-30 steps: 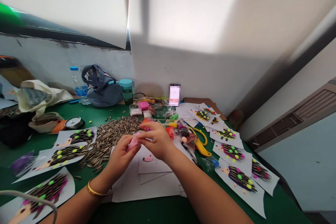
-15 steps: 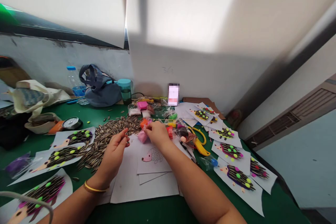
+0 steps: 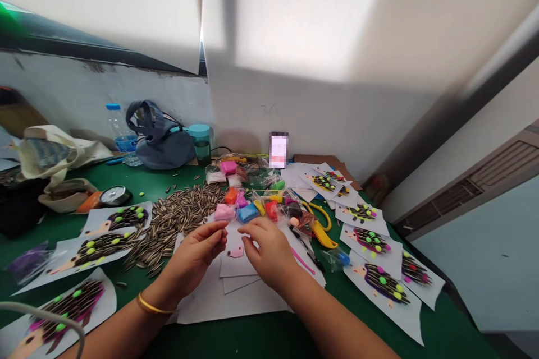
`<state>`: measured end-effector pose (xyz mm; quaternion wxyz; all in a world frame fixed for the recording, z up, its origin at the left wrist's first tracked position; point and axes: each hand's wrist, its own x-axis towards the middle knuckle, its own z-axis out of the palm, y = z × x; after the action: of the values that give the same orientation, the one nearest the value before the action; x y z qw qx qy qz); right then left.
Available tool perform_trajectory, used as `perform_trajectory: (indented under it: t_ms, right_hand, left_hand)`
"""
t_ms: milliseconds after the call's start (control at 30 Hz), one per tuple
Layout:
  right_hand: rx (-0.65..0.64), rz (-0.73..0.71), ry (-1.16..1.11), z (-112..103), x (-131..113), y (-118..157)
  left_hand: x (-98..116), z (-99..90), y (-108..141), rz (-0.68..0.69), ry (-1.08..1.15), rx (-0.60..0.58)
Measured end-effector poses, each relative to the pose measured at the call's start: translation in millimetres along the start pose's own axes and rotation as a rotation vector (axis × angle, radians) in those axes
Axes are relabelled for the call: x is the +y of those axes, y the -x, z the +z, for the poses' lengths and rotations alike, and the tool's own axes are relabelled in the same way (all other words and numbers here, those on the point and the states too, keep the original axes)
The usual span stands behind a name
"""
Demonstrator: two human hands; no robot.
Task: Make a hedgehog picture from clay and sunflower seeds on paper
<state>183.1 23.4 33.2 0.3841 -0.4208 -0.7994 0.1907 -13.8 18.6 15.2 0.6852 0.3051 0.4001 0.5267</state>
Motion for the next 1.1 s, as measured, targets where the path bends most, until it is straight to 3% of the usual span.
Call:
perform_trajectory:
  t_ms: [233,533,633,733,800,967,1100]
  right_hand:
    - [0.063,0.053,-0.123,6,-2,39]
    - [0.060,-0.001,-0.171,11,-13,40]
    - [0.093,0.025,-0.161,1,-3,38]
    - [0.125,0.180,-0.109,-14,17,38]
    - [0.087,0.278,-0.046,-20,32,41]
    - [0.026,0.354,0.065,-19,44,52]
    - [-0.058,0.337,0.111,-13,39,49]
  left_hand:
    - [-4,5.9,10,-0.035,-0.094,-0.125]
    - [-13,14.6,19,0.073,-0.611,-0.304]
    - [-9,8.4,15,0.220,-0.795,-0.283]
    - [-2,-4.5,5,0.452,-1.046,-0.168]
    - [2,-13.5,-1,0.532,-1.219,-0.182]
    - [-6,-24.1,-7,0.531,-1.467,-0.402]
    - [-11,-20.6,-4,0.494,-1.607,-0.436]
